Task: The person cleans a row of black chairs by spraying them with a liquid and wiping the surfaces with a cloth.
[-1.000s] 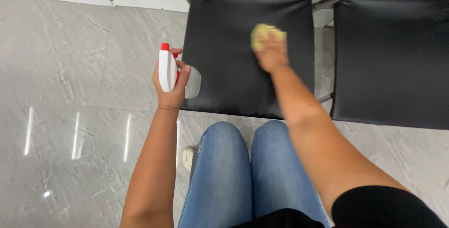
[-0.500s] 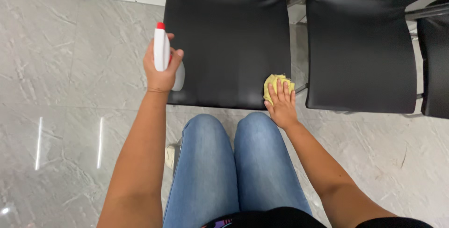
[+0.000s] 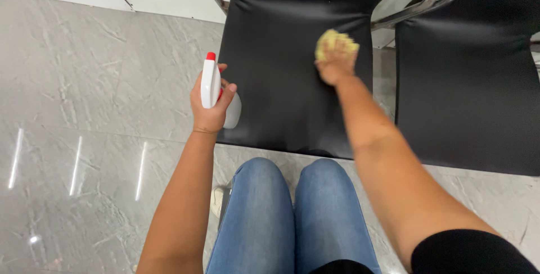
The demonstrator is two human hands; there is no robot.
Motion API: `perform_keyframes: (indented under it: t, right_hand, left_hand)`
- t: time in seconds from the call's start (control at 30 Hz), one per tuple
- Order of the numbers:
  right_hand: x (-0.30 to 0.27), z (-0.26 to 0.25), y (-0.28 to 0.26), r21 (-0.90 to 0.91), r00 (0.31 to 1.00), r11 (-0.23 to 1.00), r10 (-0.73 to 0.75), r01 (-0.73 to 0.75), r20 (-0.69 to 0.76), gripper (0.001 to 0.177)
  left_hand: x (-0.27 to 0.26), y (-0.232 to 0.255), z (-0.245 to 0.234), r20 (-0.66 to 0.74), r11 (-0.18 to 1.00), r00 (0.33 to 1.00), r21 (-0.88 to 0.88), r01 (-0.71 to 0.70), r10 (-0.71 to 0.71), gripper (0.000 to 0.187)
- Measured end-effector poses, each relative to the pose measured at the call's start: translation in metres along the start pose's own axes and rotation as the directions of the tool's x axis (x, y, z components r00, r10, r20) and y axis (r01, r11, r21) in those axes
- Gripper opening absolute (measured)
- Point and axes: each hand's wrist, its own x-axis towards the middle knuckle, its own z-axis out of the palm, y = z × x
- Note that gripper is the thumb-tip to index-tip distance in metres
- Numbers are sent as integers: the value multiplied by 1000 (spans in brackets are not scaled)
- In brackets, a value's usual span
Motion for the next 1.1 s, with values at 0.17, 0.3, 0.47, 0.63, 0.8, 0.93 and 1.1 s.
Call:
perform_keyframes:
  t: [0.17, 0.3, 0.47, 0.63, 0.8, 0.93, 1.1]
  right_hand:
    - [-70, 12, -93, -56, 902, 908, -419, 415, -108, 71]
    - [-164, 25, -108, 148, 688, 673, -718, 725, -102, 72]
    - [-201, 2, -53, 258, 634, 646, -761, 719, 138, 71]
    - [-115, 4, -25, 81, 918, 917, -395, 391, 38, 65]
    - [-53, 11, -103, 94, 959, 958, -259, 270, -115, 71]
    - [-49, 6, -212, 284, 841, 798, -536, 532, -71, 65]
    - [-9, -6, -188, 90, 925, 921, -380, 379, -14, 66]
  left_hand:
    - [-3, -4, 5, 10, 999, 1000, -38, -5, 5, 42]
    - [-3, -5, 10, 14, 999, 1000, -37, -14, 15, 41]
    - [-2, -4, 5, 6, 998, 1000, -65, -26, 27, 40]
    - [-3, -7, 11, 2, 998, 1000, -55, -7, 7, 40]
    - [1, -9, 8, -3, 999, 1000, -45, -11, 11, 41]
    - [0, -10, 13, -7, 1000, 1000, -9, -24, 24, 47]
    - [-7, -5, 21, 42, 1000, 999, 13, 7, -8, 50]
